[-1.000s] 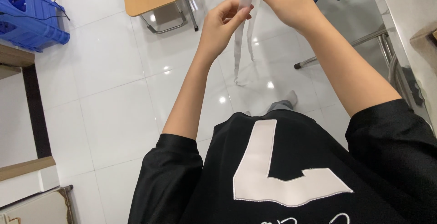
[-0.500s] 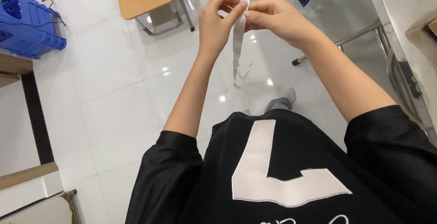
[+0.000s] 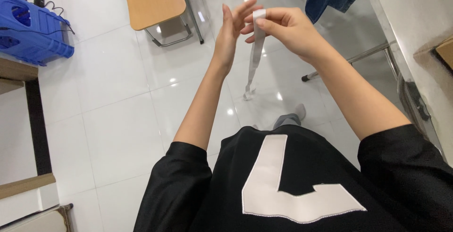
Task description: The person unties a white ribbon on a cardboard box and opens it to reveal a folded plaid garment wrapped in plastic. They remove the garment, place it on a green hanger, and hang it on a clothing rack. The person then folds the plastic wrap and places it back into the box before closing the box.
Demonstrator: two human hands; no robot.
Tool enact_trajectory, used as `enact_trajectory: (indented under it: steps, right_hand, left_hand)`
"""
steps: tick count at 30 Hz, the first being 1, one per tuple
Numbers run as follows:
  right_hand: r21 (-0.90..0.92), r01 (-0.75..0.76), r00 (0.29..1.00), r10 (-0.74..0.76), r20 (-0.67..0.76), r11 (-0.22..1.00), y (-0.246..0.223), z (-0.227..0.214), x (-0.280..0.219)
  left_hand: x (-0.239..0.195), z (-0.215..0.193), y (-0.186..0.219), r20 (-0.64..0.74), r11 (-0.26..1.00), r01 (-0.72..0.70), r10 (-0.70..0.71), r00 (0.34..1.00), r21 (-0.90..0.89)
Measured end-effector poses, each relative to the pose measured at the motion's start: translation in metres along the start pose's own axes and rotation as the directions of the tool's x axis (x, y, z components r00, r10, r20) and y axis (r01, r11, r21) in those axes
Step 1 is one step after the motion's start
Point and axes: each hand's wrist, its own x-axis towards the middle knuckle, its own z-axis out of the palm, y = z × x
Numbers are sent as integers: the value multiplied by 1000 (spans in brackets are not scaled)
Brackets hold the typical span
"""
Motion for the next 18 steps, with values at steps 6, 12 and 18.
enact_trajectory:
  steps: [6,12,18]
  right_hand:
    - [-108,44,996,-52,-76,993,-24,-1,-5]
    - [-55,124,970,-133,-204,991,-10,-5,-8]
    - [-31,106,974,-110,-200,994,-20,-4,-16]
  left_hand:
    - [1,13,4,157,985,165,-157,975,-44]
    - [5,1,-18,249,995,102,-98,964,-4]
    - [4,9,-29,228,994,-11,-14,974,109]
